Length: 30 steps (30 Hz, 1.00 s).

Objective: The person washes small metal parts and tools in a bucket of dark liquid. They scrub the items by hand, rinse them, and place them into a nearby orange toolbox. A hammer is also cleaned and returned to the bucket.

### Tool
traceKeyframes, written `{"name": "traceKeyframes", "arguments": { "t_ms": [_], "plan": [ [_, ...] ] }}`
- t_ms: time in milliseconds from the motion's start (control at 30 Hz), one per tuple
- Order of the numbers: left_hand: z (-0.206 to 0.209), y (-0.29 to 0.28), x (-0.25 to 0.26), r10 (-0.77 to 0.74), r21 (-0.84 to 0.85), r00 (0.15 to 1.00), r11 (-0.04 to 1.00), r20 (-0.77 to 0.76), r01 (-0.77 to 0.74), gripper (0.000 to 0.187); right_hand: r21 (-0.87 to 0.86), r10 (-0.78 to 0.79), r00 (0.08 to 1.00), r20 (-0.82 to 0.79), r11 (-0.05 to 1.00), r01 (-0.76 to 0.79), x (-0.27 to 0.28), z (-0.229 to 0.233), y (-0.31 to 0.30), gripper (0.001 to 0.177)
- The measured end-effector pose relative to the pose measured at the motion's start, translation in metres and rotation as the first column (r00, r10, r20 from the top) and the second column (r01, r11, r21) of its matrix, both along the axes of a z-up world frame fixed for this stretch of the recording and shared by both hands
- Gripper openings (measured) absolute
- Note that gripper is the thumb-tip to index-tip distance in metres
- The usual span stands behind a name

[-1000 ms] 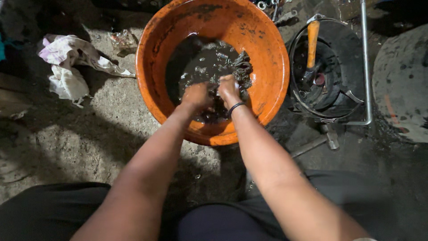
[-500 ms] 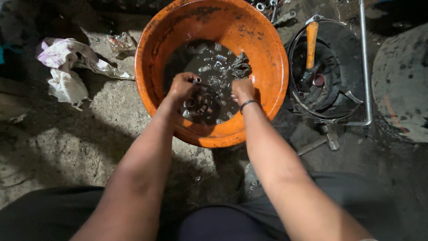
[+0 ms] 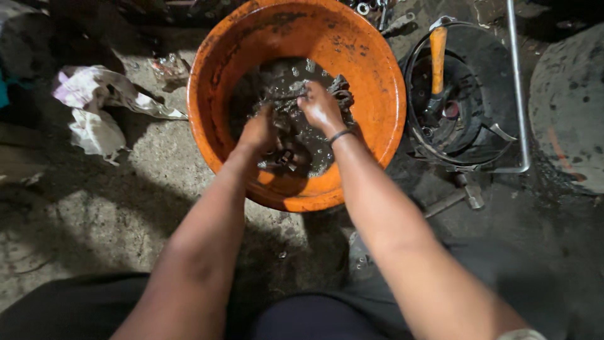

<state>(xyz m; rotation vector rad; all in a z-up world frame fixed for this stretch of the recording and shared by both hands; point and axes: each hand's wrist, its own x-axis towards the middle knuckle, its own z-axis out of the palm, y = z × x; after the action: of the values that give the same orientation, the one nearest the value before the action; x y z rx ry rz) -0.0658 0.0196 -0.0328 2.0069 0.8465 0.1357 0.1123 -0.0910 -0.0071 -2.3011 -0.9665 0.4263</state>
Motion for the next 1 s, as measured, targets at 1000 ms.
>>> {"name": "traceKeyframes", "arguments": {
  "t_ms": [1000],
  "plan": [
    [-0.045,-0.014,0.002,-0.221,-0.04,0.947,0.975,-0.235,0.218,0.053,-0.294,-0.349,0.419,-0.838,0.936,0.193,-0.081,-0.042,-0.022,0.078]
  ]
}}
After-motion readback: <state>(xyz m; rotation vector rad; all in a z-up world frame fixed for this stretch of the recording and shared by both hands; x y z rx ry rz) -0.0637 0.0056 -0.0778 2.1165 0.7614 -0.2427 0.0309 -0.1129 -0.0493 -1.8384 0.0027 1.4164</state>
